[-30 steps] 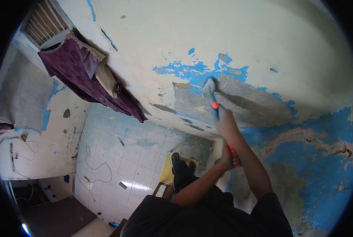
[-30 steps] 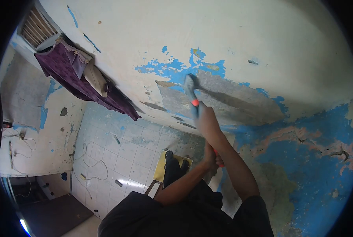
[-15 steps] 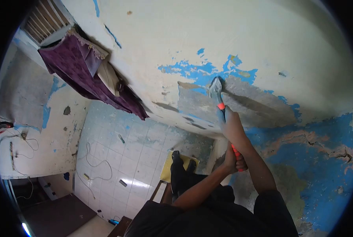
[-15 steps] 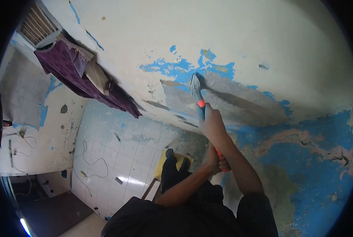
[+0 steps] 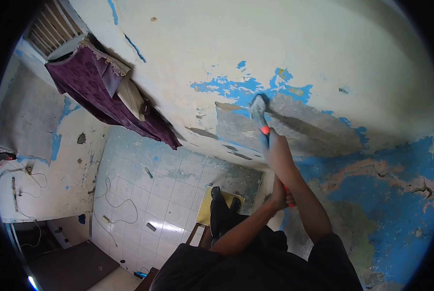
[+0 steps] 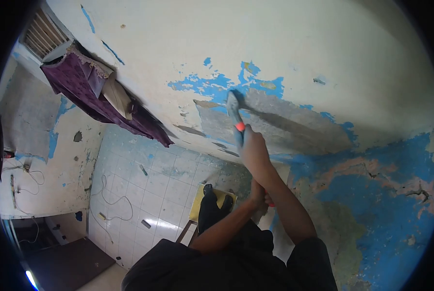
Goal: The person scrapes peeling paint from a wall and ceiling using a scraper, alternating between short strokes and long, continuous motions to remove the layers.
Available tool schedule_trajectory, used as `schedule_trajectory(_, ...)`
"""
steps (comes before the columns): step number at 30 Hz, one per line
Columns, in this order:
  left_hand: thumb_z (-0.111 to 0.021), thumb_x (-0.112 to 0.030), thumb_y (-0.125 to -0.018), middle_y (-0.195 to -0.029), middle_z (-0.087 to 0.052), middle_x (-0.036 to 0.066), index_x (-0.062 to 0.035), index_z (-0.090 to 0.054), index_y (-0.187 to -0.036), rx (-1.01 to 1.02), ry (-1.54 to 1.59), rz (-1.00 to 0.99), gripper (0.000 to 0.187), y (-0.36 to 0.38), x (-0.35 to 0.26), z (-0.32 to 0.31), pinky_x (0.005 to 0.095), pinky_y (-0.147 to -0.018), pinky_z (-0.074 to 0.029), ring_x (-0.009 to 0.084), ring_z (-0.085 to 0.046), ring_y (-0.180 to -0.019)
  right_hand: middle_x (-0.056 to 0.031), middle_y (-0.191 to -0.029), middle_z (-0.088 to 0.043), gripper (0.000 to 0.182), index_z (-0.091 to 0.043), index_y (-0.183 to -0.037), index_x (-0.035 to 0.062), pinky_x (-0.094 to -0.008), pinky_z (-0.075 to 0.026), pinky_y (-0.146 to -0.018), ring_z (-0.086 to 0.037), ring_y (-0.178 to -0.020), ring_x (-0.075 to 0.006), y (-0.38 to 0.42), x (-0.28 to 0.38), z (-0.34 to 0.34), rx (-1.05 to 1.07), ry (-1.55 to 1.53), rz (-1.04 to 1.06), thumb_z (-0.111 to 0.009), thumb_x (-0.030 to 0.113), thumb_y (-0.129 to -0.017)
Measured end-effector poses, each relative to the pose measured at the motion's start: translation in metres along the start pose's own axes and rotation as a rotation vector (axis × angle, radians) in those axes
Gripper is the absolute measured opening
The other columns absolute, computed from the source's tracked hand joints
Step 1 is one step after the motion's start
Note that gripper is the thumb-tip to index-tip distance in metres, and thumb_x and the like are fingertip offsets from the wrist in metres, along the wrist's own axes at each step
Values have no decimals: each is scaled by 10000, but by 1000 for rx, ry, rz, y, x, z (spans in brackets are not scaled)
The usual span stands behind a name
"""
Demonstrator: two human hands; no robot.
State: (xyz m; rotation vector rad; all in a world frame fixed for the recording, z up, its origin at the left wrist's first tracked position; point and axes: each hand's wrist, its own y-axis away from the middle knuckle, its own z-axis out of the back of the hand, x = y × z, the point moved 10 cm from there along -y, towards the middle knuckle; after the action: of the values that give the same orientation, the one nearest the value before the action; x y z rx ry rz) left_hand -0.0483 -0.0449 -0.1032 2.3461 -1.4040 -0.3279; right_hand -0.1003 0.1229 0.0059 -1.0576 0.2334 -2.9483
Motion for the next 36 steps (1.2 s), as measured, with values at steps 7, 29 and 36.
schedule_trajectory(7,-235,-885,-702,-418,-243,-61,-192,-353,-520,112,-10,-38,727,-12,-6,-4,243,-337,-144,95,-213,-320,-259,-603,-563,229,-529,-859,-44,-492,-451,-530,-599,-623,-423,-2,-2,-8,17,70,23,-552,183,-882)
schedule_trajectory(29,-248,-843,-742,-426,-290,-56,-190,-345,-534,-197,74,-134,692,-21,-36,39,246,-318,-145,95,-231,-304,-268,-663,-565,216,-539,-860,-45,-447,-420,-508,-590,-630,-420,-22,19,-32,34,20,89,-548,170,-885)
schedule_trajectory(36,-236,-856,-731,-407,-262,-64,-214,-294,-483,222,45,1,691,6,-5,-7,238,-314,-140,89,-230,-305,-258,-633,-559,250,-548,-848,-44,-435,-418,-503,-586,-603,-418,0,4,-2,28,-46,-69,-546,200,-902)
